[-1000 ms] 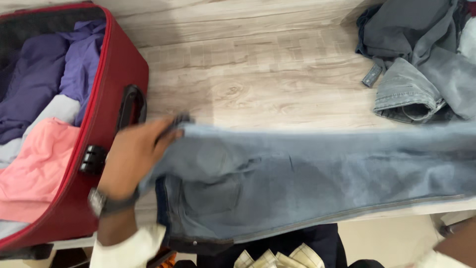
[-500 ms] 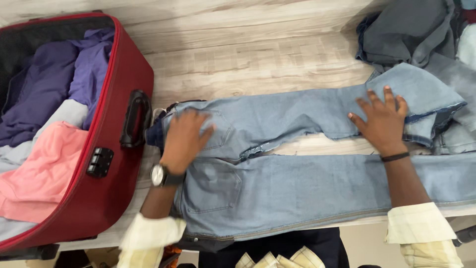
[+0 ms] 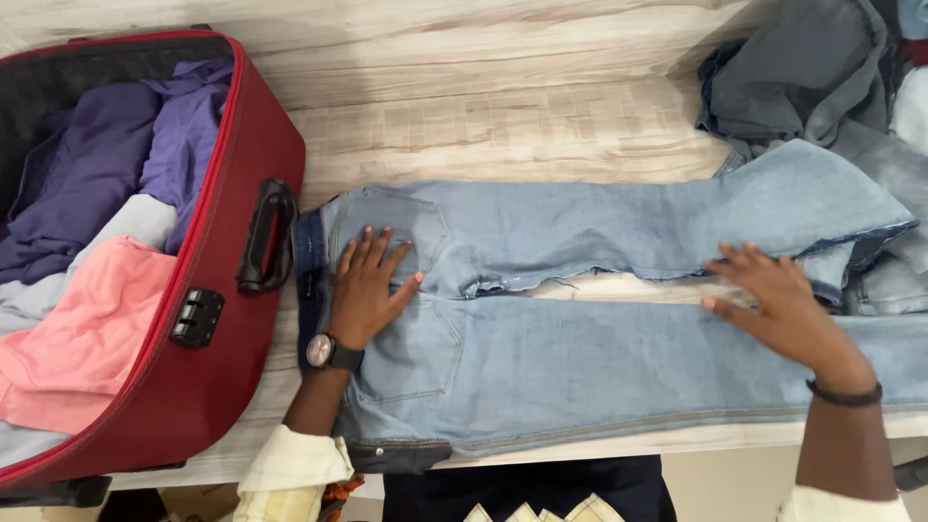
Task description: The person folds a pair of blue jeans on a desk and then fastens the buttons of a pink shirt before folding it.
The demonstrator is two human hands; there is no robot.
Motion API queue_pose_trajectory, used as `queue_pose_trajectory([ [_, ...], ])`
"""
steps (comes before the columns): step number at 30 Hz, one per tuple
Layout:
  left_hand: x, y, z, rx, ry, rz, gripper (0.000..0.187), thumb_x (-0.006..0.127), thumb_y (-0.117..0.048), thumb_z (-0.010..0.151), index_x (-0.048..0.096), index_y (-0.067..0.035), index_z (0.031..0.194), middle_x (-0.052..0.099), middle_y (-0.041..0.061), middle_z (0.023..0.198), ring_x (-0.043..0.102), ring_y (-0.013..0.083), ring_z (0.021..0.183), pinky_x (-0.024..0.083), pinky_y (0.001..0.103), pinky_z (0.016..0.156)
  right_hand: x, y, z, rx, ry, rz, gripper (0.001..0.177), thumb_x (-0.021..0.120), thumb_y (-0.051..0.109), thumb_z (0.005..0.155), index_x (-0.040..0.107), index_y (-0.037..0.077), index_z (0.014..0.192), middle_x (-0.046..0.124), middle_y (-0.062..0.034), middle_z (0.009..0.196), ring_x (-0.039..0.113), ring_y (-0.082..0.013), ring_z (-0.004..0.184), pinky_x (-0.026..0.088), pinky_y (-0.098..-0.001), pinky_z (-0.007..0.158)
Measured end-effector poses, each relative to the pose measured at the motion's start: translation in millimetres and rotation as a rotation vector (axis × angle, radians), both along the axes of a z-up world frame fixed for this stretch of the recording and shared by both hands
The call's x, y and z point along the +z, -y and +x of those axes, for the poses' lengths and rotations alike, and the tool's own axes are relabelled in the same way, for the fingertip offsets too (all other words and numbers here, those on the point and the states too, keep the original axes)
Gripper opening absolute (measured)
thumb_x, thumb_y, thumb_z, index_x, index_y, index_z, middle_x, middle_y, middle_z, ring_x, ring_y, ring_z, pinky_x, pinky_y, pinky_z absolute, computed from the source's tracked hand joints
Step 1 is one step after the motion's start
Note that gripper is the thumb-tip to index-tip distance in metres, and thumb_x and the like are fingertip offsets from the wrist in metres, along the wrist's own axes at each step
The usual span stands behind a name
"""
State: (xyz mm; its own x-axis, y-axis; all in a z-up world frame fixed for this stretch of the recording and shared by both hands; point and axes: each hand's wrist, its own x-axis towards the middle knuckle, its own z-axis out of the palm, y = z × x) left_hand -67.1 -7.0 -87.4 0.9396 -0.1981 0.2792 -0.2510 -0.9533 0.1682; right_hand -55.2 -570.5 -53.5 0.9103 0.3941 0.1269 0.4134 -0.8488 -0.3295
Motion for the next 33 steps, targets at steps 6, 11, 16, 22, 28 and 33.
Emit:
queue_pose_trajectory([
  [6,12,9,6,0.003,-0.147,0.063,0.049,0.052,-0.046,0.102,0.060,-0.018,0.141,0.044,0.011,0.159,0.028,0.0351,0.154,0.018,0.057,0.125,-23,18,-59,-0.171,-0.064,0.202,0.076,0.073,0.042,0.083,0.051,0.001,0.144,0.047,-0.0217,0.154,0.043,-0.0389,0.145,0.036,-0.0465,0.113],
  [11,20,14,-59,-0.073,-0.147,0.021,0.056,0.054,-0.046,0.097,0.051,-0.023,0.149,0.033,0.013,0.164,0.025,0.0287,0.153,0.016,0.058,0.122,-55,57,-111,-0.349,0.160,0.137,0.062,0.073,0.033,0.089,0.062,0.002,0.141,0.055,-0.0205,0.154,0.045,-0.0377,0.151,0.038,-0.0456,0.120],
  [16,11,11,-105,0.004,-0.138,0.013,0.065,0.056,-0.047,0.095,0.040,-0.025,0.154,0.023,0.011,0.166,0.021,0.0269,0.154,0.015,0.059,0.121,-75,75,-117,-0.522,0.267,0.123,0.030,0.072,0.025,0.105,0.068,0.006,0.127,0.067,-0.0097,0.143,0.058,-0.0230,0.145,0.048,-0.0344,0.116],
  [22,5,-2,-108,-0.005,-0.187,-0.047,0.066,0.056,-0.047,0.095,0.039,-0.027,0.155,0.022,0.008,0.167,0.019,0.0244,0.154,0.013,0.062,0.120,-69,92,-91,-0.615,0.080,0.185,0.033,0.075,0.022,0.103,0.072,0.005,0.130,0.071,-0.0174,0.129,0.068,-0.0272,0.113,0.054,-0.0404,0.088],
  [28,1,-1,-108,-0.002,-0.189,-0.045,0.065,0.056,-0.047,0.094,0.039,-0.029,0.154,0.023,0.006,0.168,0.019,0.0225,0.154,0.011,0.061,0.120,-44,90,-29,-0.588,-0.268,1.024,0.039,0.071,0.032,0.101,0.061,0.001,0.123,0.071,-0.0118,0.112,0.072,-0.0205,0.104,0.057,-0.0344,0.085],
  [33,-2,-2,-108,0.007,-0.166,-0.082,0.064,0.056,-0.047,0.095,0.040,-0.028,0.155,0.025,0.006,0.168,0.020,0.0225,0.155,0.011,0.061,0.121,-7,51,16,-0.866,0.398,-0.151,0.056,0.098,0.030,0.092,0.064,-0.011,0.110,0.072,-0.0259,0.104,0.070,-0.0378,0.090,0.056,-0.0450,0.075],
])
